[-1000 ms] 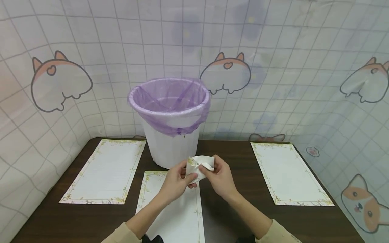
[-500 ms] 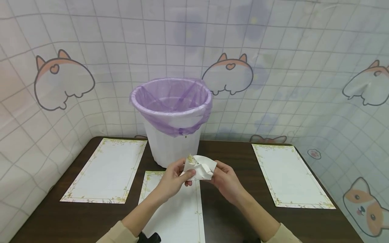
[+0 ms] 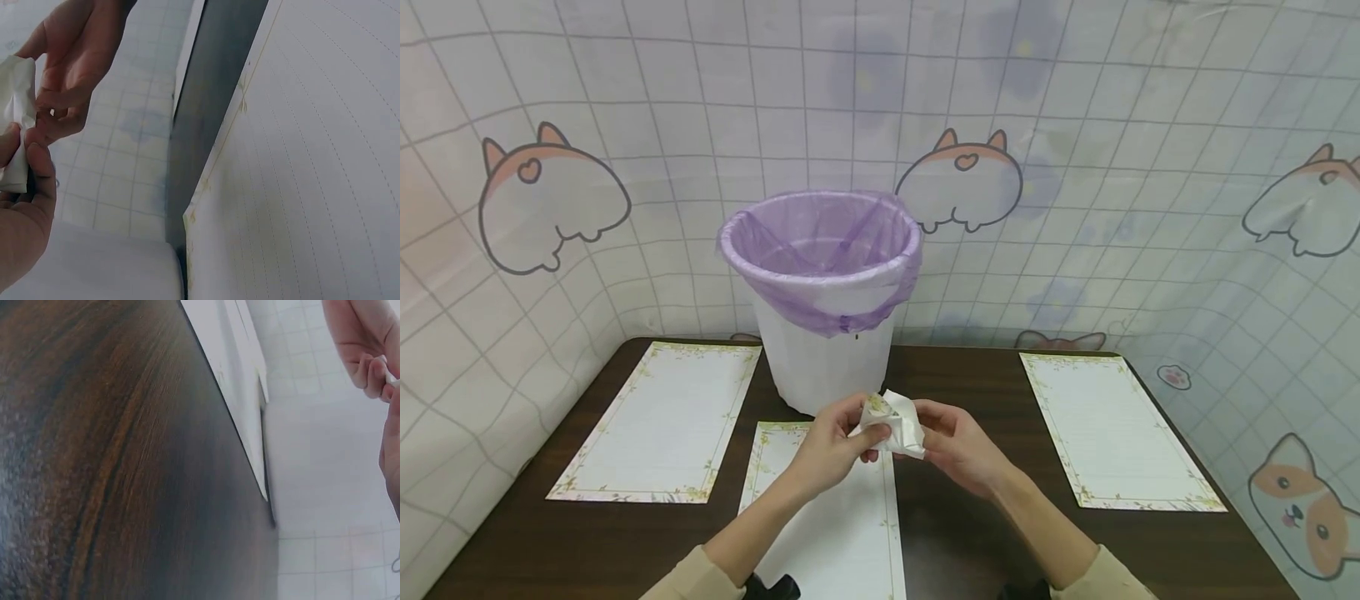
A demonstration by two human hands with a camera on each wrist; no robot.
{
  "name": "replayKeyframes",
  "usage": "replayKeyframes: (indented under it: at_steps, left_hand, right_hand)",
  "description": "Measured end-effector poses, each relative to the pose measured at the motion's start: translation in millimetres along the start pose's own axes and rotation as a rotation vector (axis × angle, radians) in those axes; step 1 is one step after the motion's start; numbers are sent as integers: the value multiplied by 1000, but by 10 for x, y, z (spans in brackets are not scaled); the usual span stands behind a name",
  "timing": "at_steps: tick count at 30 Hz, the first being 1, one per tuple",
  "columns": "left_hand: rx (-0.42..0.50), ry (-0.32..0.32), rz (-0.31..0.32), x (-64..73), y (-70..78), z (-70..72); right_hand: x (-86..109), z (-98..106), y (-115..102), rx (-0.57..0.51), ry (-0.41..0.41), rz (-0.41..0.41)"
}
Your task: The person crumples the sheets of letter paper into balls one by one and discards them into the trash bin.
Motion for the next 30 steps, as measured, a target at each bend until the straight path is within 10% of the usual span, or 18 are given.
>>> replayKeyframes:
  at_steps: [22, 30]
  left_hand:
    - [-208, 156, 32, 12, 16, 35]
    - [-117, 115, 41, -32, -49, 13]
  right_hand:
    - [-46, -178, -32, 290, 146, 20]
    - [-45, -134, -71, 320, 264, 24]
Point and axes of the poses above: each hand's wrist, its own x-axis away from the middle knuckle, its own z-axis out of the back of the hand, y = z × x, the point moved 6 cm from there along -x, towards the middle knuckle, and after that the axes turned 1 degree about -y, right-handed, at the moved point
